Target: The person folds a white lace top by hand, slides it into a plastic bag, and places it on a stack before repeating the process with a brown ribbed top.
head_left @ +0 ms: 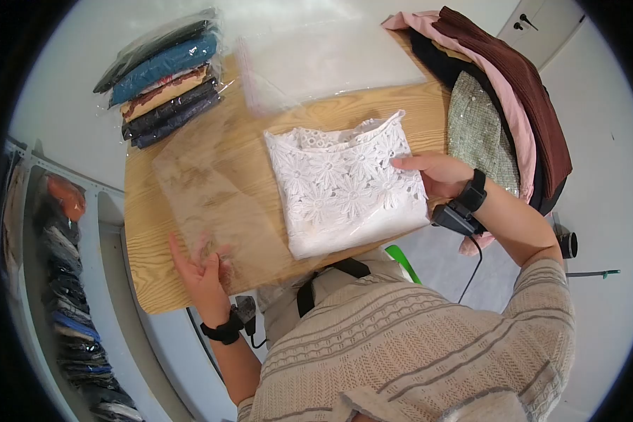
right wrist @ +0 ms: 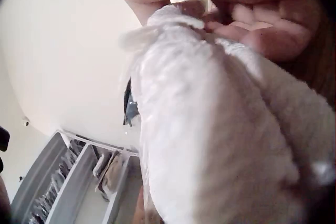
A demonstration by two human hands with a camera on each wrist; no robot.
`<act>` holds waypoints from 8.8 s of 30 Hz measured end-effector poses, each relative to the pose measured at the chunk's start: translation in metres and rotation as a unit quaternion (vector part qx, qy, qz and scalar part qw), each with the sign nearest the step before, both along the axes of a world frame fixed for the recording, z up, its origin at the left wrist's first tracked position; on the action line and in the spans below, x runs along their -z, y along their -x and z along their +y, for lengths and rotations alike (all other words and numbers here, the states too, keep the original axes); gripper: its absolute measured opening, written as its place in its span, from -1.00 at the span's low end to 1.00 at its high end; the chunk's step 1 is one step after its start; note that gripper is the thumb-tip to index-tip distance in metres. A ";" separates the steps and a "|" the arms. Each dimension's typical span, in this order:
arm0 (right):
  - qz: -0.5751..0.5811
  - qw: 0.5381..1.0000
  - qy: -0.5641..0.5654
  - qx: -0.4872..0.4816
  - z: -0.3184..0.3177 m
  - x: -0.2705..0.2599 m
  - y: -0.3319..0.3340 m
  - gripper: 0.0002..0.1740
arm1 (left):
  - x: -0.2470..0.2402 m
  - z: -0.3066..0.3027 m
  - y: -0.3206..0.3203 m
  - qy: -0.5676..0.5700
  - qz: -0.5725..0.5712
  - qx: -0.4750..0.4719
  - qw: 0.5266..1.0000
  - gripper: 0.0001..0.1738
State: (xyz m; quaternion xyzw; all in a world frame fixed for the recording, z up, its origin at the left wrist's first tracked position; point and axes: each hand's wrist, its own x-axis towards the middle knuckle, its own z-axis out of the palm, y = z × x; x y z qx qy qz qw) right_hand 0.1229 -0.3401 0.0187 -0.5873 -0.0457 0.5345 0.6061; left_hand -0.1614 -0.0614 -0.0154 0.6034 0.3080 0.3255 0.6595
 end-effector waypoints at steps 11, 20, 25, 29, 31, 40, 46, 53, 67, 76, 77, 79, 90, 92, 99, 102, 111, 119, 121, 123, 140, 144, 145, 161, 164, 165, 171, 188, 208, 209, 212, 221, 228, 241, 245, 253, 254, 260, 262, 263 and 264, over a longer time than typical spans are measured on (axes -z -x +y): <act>0.073 0.972 -0.100 0.201 -0.068 0.016 0.017 -0.49 | 0.005 -0.001 0.009 -0.015 0.000 0.010 1.000 -0.19; -0.137 0.979 0.098 0.116 -0.112 0.009 0.052 -0.64 | 0.008 0.003 0.002 -0.028 0.003 -0.024 0.999 -0.22; -0.804 0.518 0.246 -0.160 -0.091 -0.008 0.057 -0.10 | 0.004 -0.003 -0.004 -0.038 0.023 -0.031 0.999 -0.23; -0.802 0.497 0.193 -0.269 -0.068 -0.005 0.042 0.03 | 0.008 0.001 -0.001 -0.049 0.006 -0.044 0.998 -0.23; -0.792 0.501 0.199 -0.286 -0.058 -0.006 0.036 0.07 | 0.009 0.000 0.004 -0.038 0.001 -0.054 0.998 -0.24; -0.828 0.469 0.156 -0.264 -0.066 0.021 0.079 -0.20 | 0.014 0.004 0.009 -0.012 -0.050 -0.041 0.998 -0.25; -0.805 0.537 0.140 -0.210 -0.071 -0.023 0.072 -0.52 | 0.013 0.004 0.010 -0.015 -0.059 -0.048 0.997 -0.26; -0.702 0.506 0.162 -0.475 -0.054 -0.085 0.037 -0.54 | 0.013 0.006 0.011 -0.044 -0.053 -0.025 0.997 -0.32; -0.611 0.542 0.079 -0.572 0.050 -0.043 -0.031 -0.61 | 0.006 0.001 0.007 -0.028 -0.021 -0.049 0.998 -0.30; -0.439 0.698 0.211 -0.525 0.024 -0.039 -0.036 -0.47 | 0.006 0.001 0.002 -0.035 -0.023 -0.038 0.998 -0.31; -0.438 0.698 0.211 -0.525 0.017 -0.043 -0.031 -0.47 | 0.006 0.001 0.002 -0.045 -0.016 -0.037 0.998 -0.32; -0.416 0.813 0.146 -0.379 0.000 -0.046 -0.016 -0.52 | 0.006 0.001 0.001 -0.046 -0.008 -0.040 0.998 -0.33; -0.262 0.945 -0.058 0.185 -0.054 -0.051 0.019 -0.56 | 0.029 0.003 0.006 -0.110 0.048 -0.030 0.992 -0.47; -0.247 0.924 -0.122 0.266 -0.055 -0.048 0.032 -0.56 | 0.024 -0.003 0.003 -0.123 0.037 -0.032 0.991 -0.49; -0.224 0.835 -0.292 0.408 -0.072 0.022 0.045 -0.55 | -0.025 -0.038 -0.003 -0.398 0.102 0.060 0.910 -0.45; -0.106 0.852 -0.394 0.329 -0.075 0.040 0.031 -0.56 | -0.058 -0.037 -0.015 -0.462 0.069 0.128 0.875 -0.44; -0.023 0.782 -0.479 0.397 -0.090 0.102 0.017 -0.48 | -0.165 -0.035 -0.096 -0.618 -0.079 0.181 0.761 -0.46; 0.024 0.800 -0.444 0.403 -0.092 0.105 0.021 -0.53 | -0.125 -0.028 -0.179 -0.345 -0.136 0.126 0.920 -0.43; 0.002 0.802 -0.426 0.419 -0.095 0.108 0.022 -0.53 | -0.100 -0.031 -0.187 -0.354 -0.130 0.144 0.915 -0.42; -0.019 0.802 -0.411 0.434 -0.091 0.104 0.022 -0.53 | -0.093 -0.037 -0.190 -0.367 -0.123 0.163 0.908 -0.41; 0.088 0.765 -0.447 0.455 -0.098 0.114 0.025 -0.47 | -0.030 -0.013 -0.190 -0.083 0.097 0.282 0.951 -0.26; 0.180 0.694 -0.504 0.482 -0.099 0.113 0.018 -0.48 | -0.031 -0.001 -0.174 -0.457 0.239 0.166 0.840 -0.32; 0.199 0.674 -0.520 0.485 -0.099 0.113 0.017 -0.49 | -0.047 -0.008 -0.169 -0.513 0.195 0.182 0.816 -0.36; -0.208 0.835 -0.355 0.366 -0.085 0.084 0.026 -0.49 | -0.017 -0.076 -0.187 -0.590 0.166 0.475 0.631 -0.34; 0.008 0.766 -0.418 0.489 -0.086 0.089 0.028 -0.50 | -0.015 -0.074 -0.189 -0.578 0.162 0.478 0.641 -0.31; 0.006 0.765 -0.405 0.500 -0.084 0.086 0.030 -0.51 | -0.014 -0.074 -0.189 -0.577 0.161 0.480 0.641 -0.31; -0.045 0.800 -0.358 0.480 -0.094 0.094 0.021 -0.51 | -0.016 -0.074 -0.193 -0.550 0.130 0.446 0.694 -0.41; -0.612 0.788 0.053 0.036 -0.100 -0.060 0.062 -0.56 | -0.060 -0.078 -0.170 -0.608 0.056 0.310 0.729 -0.42; -0.673 0.645 0.151 -0.330 -0.023 -0.104 0.024 -0.64 | -0.061 -0.082 -0.153 -0.565 0.063 0.334 0.752 -0.24; -0.668 0.652 0.130 -0.334 -0.021 -0.098 0.018 -0.64 | -0.064 -0.085 -0.152 -0.575 0.046 0.327 0.749 -0.24; -0.716 0.623 0.169 -0.267 -0.016 -0.089 0.015 -0.64 | -0.077 -0.093 -0.141 -0.582 0.081 0.347 0.731 -0.25; -0.701 0.673 0.093 -0.216 -0.004 -0.056 0.012 -0.69 | -0.087 -0.125 -0.149 -0.665 -0.088 0.283 0.685 -0.40; -0.467 0.870 -0.129 -0.093 0.018 -0.056 0.046 -0.51 | -0.104 -0.151 -0.130 -0.667 -0.107 0.391 0.625 -0.53; -0.181 0.913 -0.297 0.212 0.017 -0.032 0.044 -0.49 | -0.092 -0.141 -0.105 -0.582 -0.068 0.229 0.777 -0.05; -0.247 0.893 -0.292 0.237 0.020 -0.037 0.048 -0.48 | -0.078 -0.141 -0.107 -0.579 -0.069 0.210 0.785 -0.10; -0.272 0.894 -0.272 0.233 0.008 -0.059 0.048 -0.54 | -0.049 -0.154 -0.107 -0.567 -0.094 0.159 0.803 -0.39; -0.317 0.888 -0.218 0.253 0.009 -0.055 0.043 -0.56 | -0.045 -0.152 -0.107 -0.566 -0.090 0.160 0.804 -0.42; -0.588 0.727 -0.102 0.338 0.013 -0.053 0.051 -0.64 | -0.039 -0.152 -0.097 -0.451 -0.078 0.187 0.869 -0.35; -0.636 0.707 -0.031 0.308 0.012 -0.060 0.064 -0.65 | -0.038 -0.157 -0.098 -0.375 -0.078 0.197 0.902 -0.31; -0.634 0.708 -0.030 0.309 0.013 -0.062 0.066 -0.65 | -0.039 -0.157 -0.100 -0.423 -0.132 0.108 0.890 -0.28; -0.630 0.734 -0.027 0.254 0.014 -0.062 0.068 -0.62 | -0.040 -0.157 -0.101 -0.464 -0.184 0.018 0.866 -0.26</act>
